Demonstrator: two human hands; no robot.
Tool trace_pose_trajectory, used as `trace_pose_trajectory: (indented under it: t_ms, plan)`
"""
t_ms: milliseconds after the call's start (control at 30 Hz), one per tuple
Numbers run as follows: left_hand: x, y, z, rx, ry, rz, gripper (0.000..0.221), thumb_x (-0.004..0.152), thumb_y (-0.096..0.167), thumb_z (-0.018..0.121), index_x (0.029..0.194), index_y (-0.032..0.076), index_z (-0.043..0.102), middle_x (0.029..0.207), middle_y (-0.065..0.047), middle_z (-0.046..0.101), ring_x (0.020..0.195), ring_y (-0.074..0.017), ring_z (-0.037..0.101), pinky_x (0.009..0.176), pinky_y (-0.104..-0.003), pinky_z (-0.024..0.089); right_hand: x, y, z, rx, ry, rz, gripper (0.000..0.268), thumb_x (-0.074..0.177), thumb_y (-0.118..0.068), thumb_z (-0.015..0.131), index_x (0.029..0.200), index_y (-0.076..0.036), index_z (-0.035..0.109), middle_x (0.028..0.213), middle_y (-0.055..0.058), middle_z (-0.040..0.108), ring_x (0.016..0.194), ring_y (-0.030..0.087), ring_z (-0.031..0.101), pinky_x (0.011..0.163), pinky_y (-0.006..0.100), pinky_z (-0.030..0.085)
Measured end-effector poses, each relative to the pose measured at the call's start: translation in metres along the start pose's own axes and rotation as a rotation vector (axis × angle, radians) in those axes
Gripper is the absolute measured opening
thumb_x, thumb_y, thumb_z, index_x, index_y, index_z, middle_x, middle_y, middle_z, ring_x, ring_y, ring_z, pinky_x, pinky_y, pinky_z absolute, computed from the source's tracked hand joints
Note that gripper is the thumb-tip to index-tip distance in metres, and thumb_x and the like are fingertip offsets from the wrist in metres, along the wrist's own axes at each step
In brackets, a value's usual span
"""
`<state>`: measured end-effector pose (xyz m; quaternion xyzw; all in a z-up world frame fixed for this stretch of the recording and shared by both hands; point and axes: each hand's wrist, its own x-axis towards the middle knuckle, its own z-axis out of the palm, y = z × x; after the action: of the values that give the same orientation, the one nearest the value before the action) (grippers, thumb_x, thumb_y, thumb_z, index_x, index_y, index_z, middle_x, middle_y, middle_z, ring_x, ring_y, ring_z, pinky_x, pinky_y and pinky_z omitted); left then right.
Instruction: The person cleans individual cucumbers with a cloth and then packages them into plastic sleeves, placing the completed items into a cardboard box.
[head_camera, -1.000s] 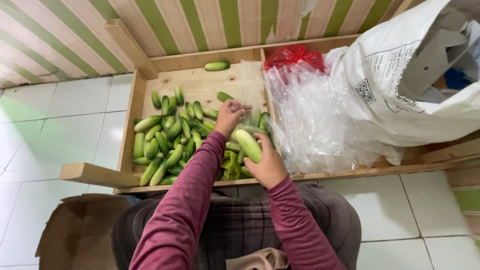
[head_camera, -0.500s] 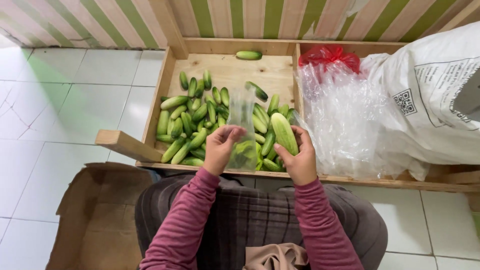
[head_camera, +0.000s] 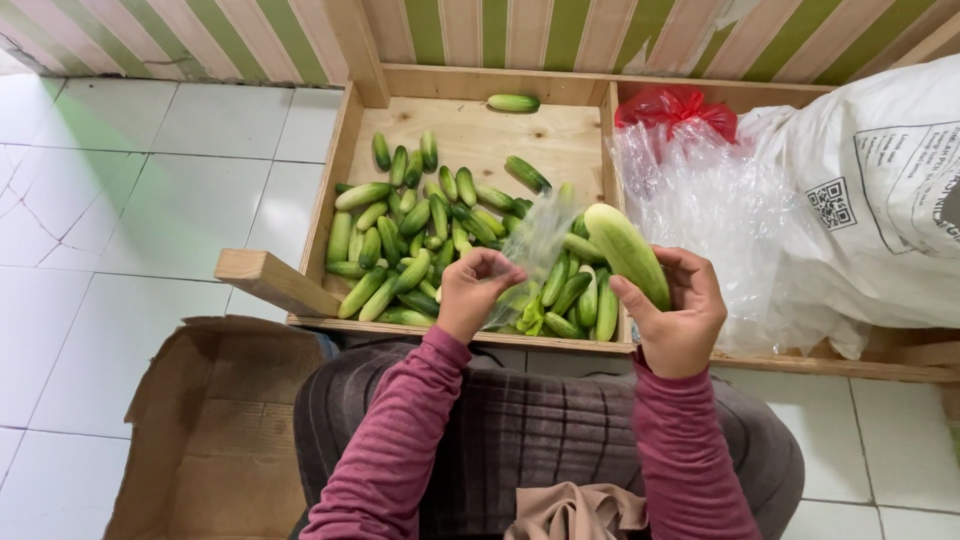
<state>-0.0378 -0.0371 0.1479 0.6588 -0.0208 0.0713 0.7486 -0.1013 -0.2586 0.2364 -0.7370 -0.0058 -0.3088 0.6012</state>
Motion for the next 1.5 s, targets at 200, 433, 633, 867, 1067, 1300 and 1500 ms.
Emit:
trace_pose_trajectory:
  t_ms: [200, 433, 633, 867, 1067, 1300, 1500]
  plan:
    - [-0.004, 0.004, 0.002, 0.051, -0.160, 0.140, 0.016, 0.076, 0.006, 0.089, 0.089, 0.010, 0.080, 0.076, -0.002, 0.078, 0.080, -0.0003, 0.065, 0.080, -0.025, 0.057, 0.004, -0.012, -0.015, -0.233, -0.007, -0.038, 0.057, 0.071, -0.009, 0.101, 0.118, -0.002, 0.071, 0.108, 0.014, 0.075, 0.097, 0.021, 0.072, 0.079, 0.033, 0.055]
    - [-0.007, 0.011, 0.002, 0.079, -0.306, 0.155, 0.011, 0.083, 0.005, 0.083, 0.092, 0.011, 0.081, 0.081, -0.004, 0.080, 0.087, -0.0045, 0.068, 0.085, -0.028, 0.056, 0.008, -0.035, -0.035, -0.306, -0.043, -0.100, 0.051, 0.075, -0.004, 0.099, 0.118, 0.001, 0.071, 0.112, 0.020, 0.074, 0.103, 0.030, 0.072, 0.086, 0.041, 0.054]
    - [-0.003, 0.005, -0.005, 0.159, -0.418, 0.133, 0.007, 0.090, 0.011, 0.076, 0.091, 0.005, 0.078, 0.091, -0.003, 0.078, 0.087, -0.0108, 0.073, 0.081, -0.025, 0.059, 0.010, -0.051, -0.047, -0.464, -0.163, -0.188, 0.044, 0.080, -0.007, 0.095, 0.117, 0.000, 0.072, 0.113, 0.014, 0.074, 0.099, 0.021, 0.070, 0.090, 0.030, 0.056]
    - [-0.002, -0.002, -0.007, 0.394, -0.460, 0.275, 0.009, 0.088, 0.012, 0.079, 0.095, 0.007, 0.076, 0.089, -0.004, 0.079, 0.079, -0.0136, 0.073, 0.072, -0.029, 0.056, 0.012, -0.051, -0.054, -0.515, -0.362, -0.176, 0.048, 0.072, -0.011, 0.095, 0.116, -0.005, 0.074, 0.112, 0.011, 0.076, 0.097, 0.019, 0.072, 0.089, 0.029, 0.058]
    - [-0.011, 0.023, 0.001, 0.536, -0.539, 0.192, 0.044, 0.086, 0.002, 0.071, 0.127, 0.018, 0.068, 0.096, -0.009, 0.078, 0.093, -0.0322, 0.074, 0.087, -0.045, 0.057, 0.009, -0.046, -0.035, -0.439, -0.400, -0.117, 0.039, 0.068, -0.006, 0.093, 0.105, -0.008, 0.079, 0.106, 0.012, 0.071, 0.087, 0.034, 0.072, 0.076, 0.047, 0.056]
    - [-0.017, 0.017, 0.003, 0.573, -0.600, 0.162, 0.056, 0.080, 0.024, 0.077, 0.134, 0.022, 0.059, 0.099, -0.001, 0.075, 0.084, -0.0236, 0.075, 0.080, -0.040, 0.058, 0.003, -0.046, -0.017, -0.358, -0.442, -0.116, 0.044, 0.071, -0.004, 0.088, 0.113, -0.011, 0.077, 0.105, 0.007, 0.071, 0.093, 0.030, 0.074, 0.076, 0.040, 0.058]
    - [-0.024, 0.015, 0.007, 0.619, -0.616, 0.263, 0.059, 0.070, 0.045, 0.086, 0.119, 0.024, 0.061, 0.094, -0.006, 0.073, 0.090, -0.0332, 0.073, 0.076, -0.046, 0.057, -0.006, -0.041, 0.003, -0.255, -0.350, -0.136, 0.052, 0.071, -0.007, 0.094, 0.116, -0.002, 0.068, 0.104, 0.012, 0.077, 0.092, 0.031, 0.076, 0.075, 0.037, 0.061]
